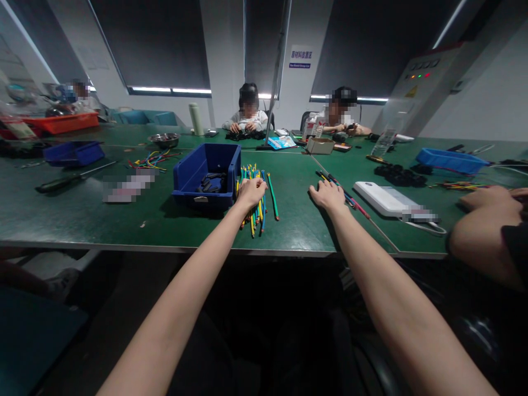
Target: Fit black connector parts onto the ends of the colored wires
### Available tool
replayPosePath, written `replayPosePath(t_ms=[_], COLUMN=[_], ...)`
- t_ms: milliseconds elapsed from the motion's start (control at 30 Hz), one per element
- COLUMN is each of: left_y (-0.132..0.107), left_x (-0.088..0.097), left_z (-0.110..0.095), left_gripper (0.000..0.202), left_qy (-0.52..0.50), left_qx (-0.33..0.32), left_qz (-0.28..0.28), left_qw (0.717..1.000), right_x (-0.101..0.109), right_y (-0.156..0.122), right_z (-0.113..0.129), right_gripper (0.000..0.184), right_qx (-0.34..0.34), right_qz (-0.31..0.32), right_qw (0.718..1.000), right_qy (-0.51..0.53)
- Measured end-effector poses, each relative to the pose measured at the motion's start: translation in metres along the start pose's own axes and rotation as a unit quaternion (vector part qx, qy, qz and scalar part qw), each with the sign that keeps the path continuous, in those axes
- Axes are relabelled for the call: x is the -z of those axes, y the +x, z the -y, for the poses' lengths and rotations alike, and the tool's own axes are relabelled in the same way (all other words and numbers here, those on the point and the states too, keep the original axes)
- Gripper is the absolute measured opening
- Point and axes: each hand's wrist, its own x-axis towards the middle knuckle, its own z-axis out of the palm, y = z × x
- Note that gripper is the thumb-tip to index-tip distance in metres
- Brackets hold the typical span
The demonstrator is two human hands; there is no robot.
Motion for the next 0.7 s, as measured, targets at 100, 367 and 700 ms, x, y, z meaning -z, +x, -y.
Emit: replayPosePath(t_ms=[100, 367, 700], left_y=[0.0, 0.0, 0.001], left_x=[0.001, 0.001, 0.001], left_z=[-0.001, -0.002, -0.002], left_gripper=[0.027, 0.027, 0.026], left_qy=[0.002, 0.0, -0.004], left_qx=[0.002, 0.003, 0.003], left_qz=[0.001, 0.005, 0.008], left_qw=[1.0, 1.0, 1.0], right_x=[-0.001, -0.005, 0.007], right_y=[0.003, 0.006, 0.003], right_z=[0.0, 0.0, 0.003], right_gripper=[0.062, 0.064, 0.045], right_qx=[0.0, 0.006, 0.008], right_qz=[0.003, -0.009, -0.008], right_qw=[1.0, 1.0, 1.0], right_qy=[0.0, -0.01, 0.02])
